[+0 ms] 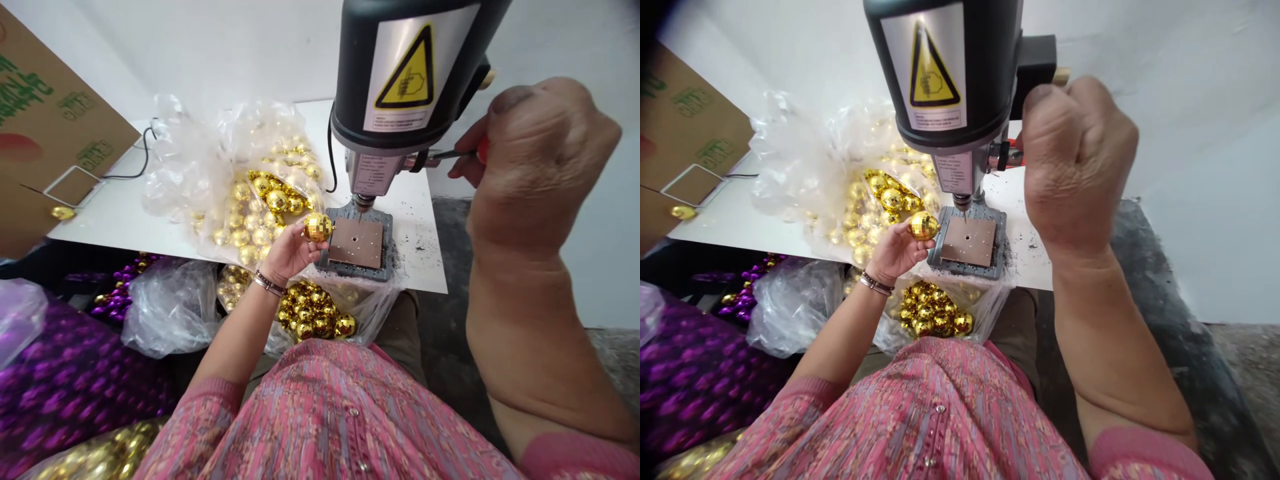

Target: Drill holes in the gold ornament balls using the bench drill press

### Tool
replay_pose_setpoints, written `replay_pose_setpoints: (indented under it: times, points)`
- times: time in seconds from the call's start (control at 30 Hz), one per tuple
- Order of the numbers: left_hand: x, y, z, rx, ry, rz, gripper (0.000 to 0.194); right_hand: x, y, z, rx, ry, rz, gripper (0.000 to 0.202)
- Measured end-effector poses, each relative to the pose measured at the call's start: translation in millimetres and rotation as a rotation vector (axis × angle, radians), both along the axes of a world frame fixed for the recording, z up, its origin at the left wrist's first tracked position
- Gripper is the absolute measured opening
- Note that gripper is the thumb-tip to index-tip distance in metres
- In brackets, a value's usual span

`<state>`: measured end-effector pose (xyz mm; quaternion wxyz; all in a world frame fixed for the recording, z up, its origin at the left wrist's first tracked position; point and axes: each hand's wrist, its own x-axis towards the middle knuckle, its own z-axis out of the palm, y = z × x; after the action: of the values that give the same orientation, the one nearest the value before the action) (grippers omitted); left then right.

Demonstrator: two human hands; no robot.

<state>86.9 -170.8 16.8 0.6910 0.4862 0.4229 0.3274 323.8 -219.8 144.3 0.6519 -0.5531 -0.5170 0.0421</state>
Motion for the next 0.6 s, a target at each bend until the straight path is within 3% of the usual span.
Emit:
replay_pose_setpoints:
  times: [0.1,0.33,0.6]
  points:
    - [13.7,1.5,-6.9,-0.016,-0.004,-0.006,0.047,3.4,3.0,2.1,-0.021,-0.002,0.008,0.034]
    - [41.8,14.6,-9.7,0.188,0.243,-0.173,0.049,3.3,3.0,9.4,-0.041,0.000,0.055,0.037]
    - [58.6,13.1,0.8,0.415,0.662,-0.144,0.060,4.3,-2.7,10.9,-0.074,-0.047,0.072,0.040]
